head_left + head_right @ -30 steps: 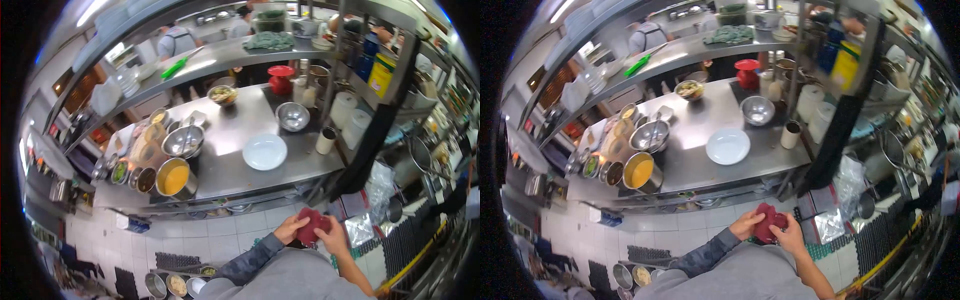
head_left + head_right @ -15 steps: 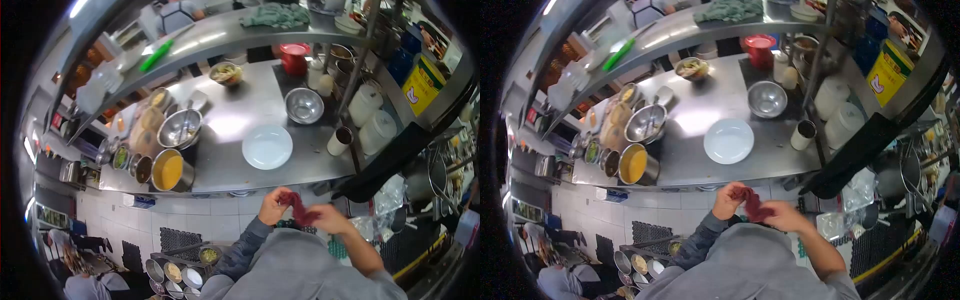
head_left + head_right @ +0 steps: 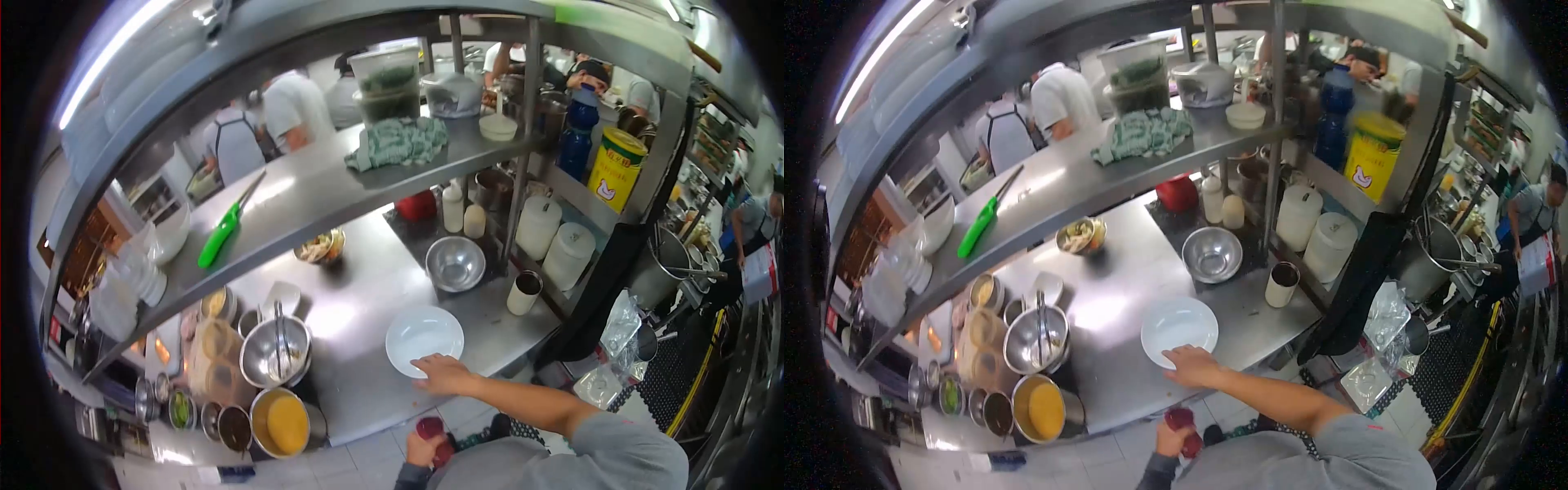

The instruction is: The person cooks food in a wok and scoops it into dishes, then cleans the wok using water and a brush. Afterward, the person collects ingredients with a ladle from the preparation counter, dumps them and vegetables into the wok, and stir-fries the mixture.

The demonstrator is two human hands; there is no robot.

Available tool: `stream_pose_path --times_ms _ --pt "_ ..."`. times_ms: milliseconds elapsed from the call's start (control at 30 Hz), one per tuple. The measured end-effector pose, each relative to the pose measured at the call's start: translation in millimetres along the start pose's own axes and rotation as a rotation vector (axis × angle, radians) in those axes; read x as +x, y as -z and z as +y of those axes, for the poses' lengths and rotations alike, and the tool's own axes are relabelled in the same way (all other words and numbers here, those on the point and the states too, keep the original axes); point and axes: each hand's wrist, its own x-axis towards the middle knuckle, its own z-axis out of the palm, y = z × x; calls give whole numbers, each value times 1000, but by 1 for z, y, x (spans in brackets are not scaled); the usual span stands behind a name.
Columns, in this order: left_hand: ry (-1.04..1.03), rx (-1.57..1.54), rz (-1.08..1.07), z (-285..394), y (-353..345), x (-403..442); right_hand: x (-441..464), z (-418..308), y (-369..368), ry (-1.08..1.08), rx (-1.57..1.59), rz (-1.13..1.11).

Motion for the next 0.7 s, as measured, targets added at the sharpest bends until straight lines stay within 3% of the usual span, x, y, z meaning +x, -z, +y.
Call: stream_pose_path --times_ms 33,67,100,133,200,300,400,433,500,533,567,633,700 --pt "208 -152 -77 -7 3 -11 5 3 -9 -13 -152 -48" --pt "259 -357 -100 -11 -1 -22 8 10 -23 -29 -303 -100" --pt "258 -367 -166 -31 0 -24 7 34 -49 93 -425 -19" --pt "163 -404 -240 -48 6 -21 2 45 -61 132 -413 -12" --pt "299 -403 -306 -41 23 -17 -6 59 -61 214 -396 -1" --pt "452 -661 -299 -30 31 -10 -28 62 -26 311 -457 -108" --pt "272 -280 -511 -57 22 -5 -38 19 16 45 -823 -302" --pt "-248 72 -615 -48 14 -5 -38 3 27 69 -624 -178" --pt "-343 272 -765 -70 6 5 -40 -58 59 126 -83 23" --pt "-244 326 -819 -76 0 10 -50 -105 94 162 248 111" --pt "-147 386 -871 -81 -6 15 -73 -157 141 188 628 -7" --pt "34 308 -947 -77 -17 16 -113 -206 183 821 812 169" --pt "190 182 -993 -64 -24 14 -161 -251 216 1267 962 402"
